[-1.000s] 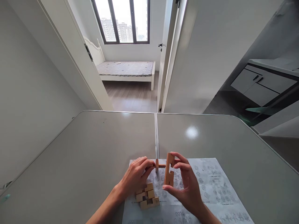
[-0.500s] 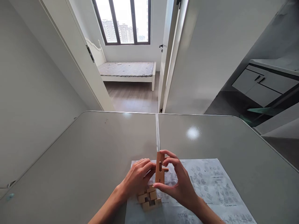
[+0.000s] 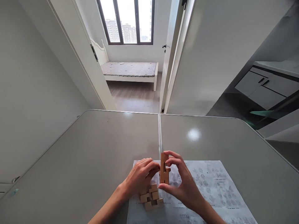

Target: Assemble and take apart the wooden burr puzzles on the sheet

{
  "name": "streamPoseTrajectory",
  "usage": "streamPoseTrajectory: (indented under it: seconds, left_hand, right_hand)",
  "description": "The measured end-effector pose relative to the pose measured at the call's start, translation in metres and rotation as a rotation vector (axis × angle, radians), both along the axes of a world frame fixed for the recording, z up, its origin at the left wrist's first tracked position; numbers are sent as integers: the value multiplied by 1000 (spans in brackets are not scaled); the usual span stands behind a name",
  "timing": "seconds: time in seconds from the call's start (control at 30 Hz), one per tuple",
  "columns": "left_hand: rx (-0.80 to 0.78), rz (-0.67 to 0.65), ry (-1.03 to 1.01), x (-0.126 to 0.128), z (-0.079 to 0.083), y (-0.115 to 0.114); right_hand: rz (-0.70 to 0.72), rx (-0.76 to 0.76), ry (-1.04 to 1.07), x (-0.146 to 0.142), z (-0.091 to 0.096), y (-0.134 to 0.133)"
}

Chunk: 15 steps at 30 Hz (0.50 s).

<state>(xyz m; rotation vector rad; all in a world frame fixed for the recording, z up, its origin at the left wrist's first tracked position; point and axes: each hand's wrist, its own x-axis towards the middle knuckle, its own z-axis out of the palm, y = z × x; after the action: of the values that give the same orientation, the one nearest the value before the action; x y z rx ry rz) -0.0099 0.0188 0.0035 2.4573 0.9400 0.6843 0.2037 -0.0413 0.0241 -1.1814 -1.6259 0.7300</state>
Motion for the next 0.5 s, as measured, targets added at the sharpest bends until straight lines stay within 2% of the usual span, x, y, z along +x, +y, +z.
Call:
streamPoseTrajectory:
  seconds: [0.23,0.4,0.5]
  left_hand:
    - [4,-5,-21,0,1,1]
    - [-13,-10,-41,0,-2,0]
    - [-58,-22,-46,-1,-2,-2]
  right_hand:
    - [61,-78,-6,0,9,4]
    - [104,-211,86,-1,-5,2]
    - [104,-205,95,0,-11,2]
